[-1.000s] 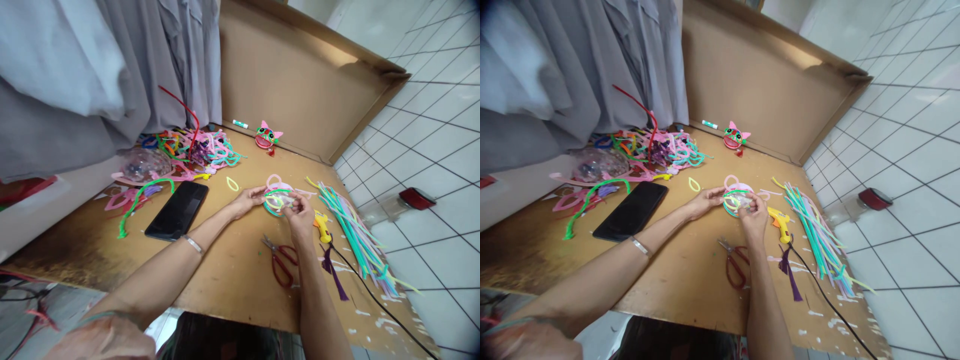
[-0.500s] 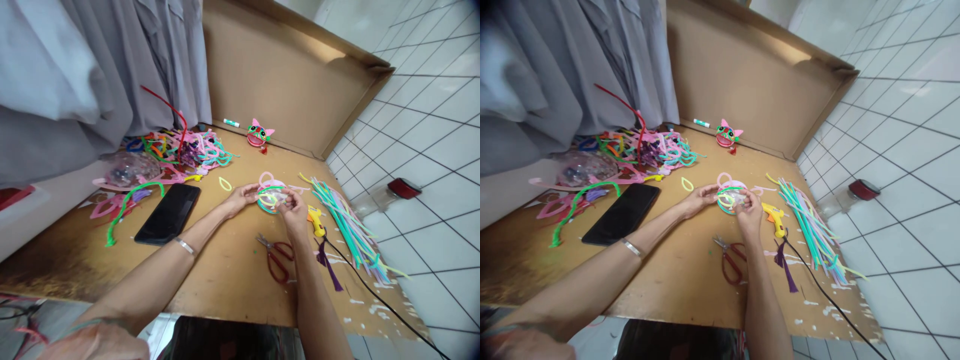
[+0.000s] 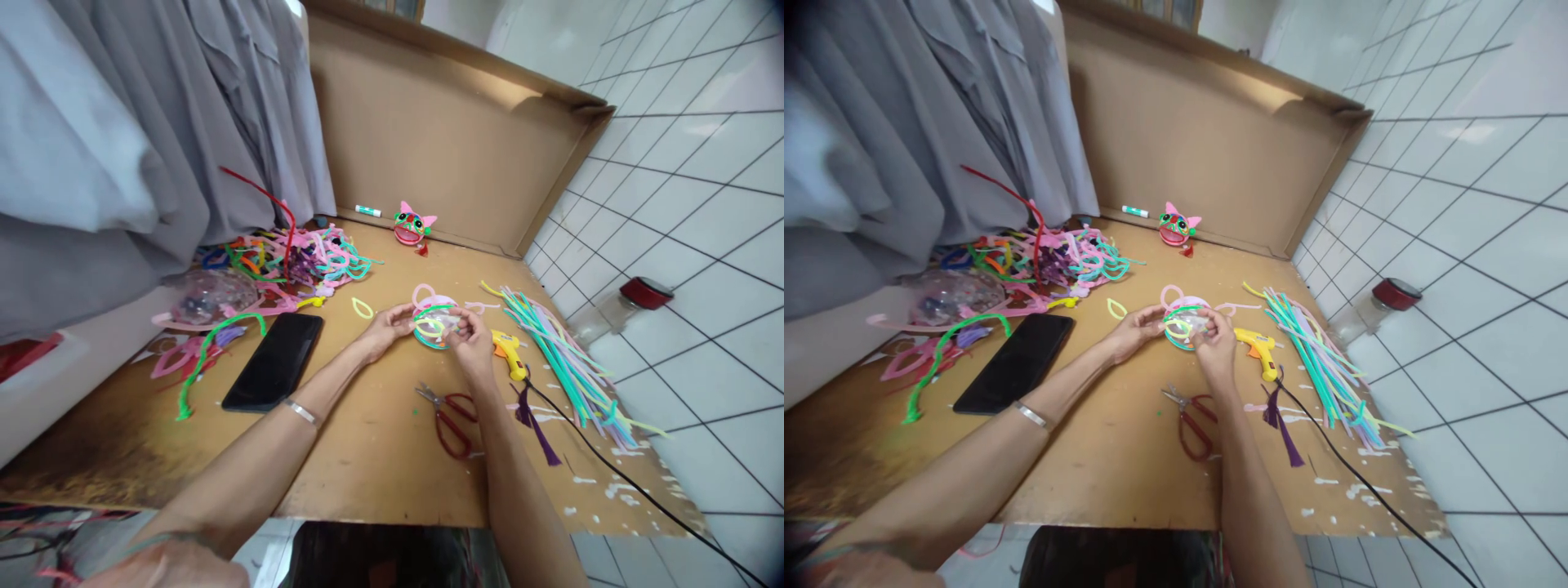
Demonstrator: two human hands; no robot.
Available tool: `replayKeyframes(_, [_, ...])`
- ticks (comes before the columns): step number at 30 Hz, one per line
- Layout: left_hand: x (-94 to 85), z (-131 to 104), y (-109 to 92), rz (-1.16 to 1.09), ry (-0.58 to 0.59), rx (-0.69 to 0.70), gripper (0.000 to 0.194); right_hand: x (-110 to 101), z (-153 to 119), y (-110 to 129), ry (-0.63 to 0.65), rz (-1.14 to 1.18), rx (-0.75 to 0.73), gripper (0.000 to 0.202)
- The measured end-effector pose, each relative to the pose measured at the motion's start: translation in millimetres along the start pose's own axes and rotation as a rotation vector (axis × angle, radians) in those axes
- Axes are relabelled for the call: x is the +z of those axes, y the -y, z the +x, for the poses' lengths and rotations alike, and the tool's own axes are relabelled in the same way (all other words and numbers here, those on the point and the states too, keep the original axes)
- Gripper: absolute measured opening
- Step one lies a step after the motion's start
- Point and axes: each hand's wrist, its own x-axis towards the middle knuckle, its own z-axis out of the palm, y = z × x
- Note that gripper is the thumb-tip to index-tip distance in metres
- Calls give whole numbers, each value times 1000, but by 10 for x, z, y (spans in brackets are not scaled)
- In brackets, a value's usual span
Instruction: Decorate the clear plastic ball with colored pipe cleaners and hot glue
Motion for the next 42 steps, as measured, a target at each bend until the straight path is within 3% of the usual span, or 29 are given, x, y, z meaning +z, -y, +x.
replayKeyframes(24, [-60, 5, -36, 26, 2, -19, 66, -8, -58, 90, 7, 0, -40, 15])
replayKeyframes(42, [-40, 8, -54, 70, 4, 13, 60, -10, 1, 11, 13, 50, -43, 21])
